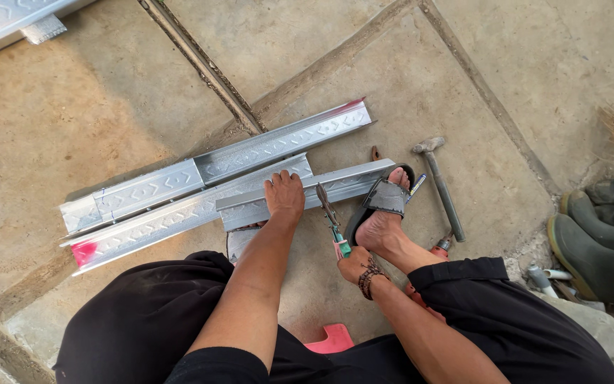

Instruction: The person aligns two metal profiles on the floor and marks them with a blue marker. They then use tin snips to cut the metal profiles along the marked lines.

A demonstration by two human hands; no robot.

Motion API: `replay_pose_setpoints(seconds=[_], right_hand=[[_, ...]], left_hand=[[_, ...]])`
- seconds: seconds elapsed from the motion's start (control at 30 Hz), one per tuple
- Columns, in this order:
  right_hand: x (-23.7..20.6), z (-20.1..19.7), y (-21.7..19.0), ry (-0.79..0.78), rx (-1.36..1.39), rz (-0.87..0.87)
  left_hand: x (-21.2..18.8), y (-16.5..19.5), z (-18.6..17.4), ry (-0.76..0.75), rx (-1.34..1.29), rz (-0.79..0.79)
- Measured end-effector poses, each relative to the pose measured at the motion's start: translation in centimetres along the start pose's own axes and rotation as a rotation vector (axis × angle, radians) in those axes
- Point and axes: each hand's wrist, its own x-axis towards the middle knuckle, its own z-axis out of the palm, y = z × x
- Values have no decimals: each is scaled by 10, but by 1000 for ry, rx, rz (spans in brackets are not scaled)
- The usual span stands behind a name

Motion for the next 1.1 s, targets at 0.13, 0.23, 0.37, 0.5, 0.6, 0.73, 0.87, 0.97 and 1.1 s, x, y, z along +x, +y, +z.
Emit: replay_pose_setpoints(seconds=[0.13,0.23,0.37,0.5,0.6,0.73,0.87,0.97,1.1], right_hand=[[10,15,10,-14,56,-17],[9,22,10,21,63,-59],[8,25,6,-41,95,-114],[3,18,1,-128,90,-102],[1,13,-1,-130,120,-105],[-4,9,-2,-280,436,-54],[-9,12,-8,-236,447,15],[-8,11,-8,-106,252,-56],[-4,9,-1,-105,374,-161]], left_hand=[[-1,2,-1,46,6,1],[-3,3,-1,40,0,7],[-5,0,-1,70,-6,3],[-5,2,-2,63,11,1],[-7,2,-2,84,4,9],[-12,0,0,169,-8,55],[-13,-3,1,198,-19,69],[-9,-2,-2,173,-29,63],[-5,-3,-9,153,-54,58]])
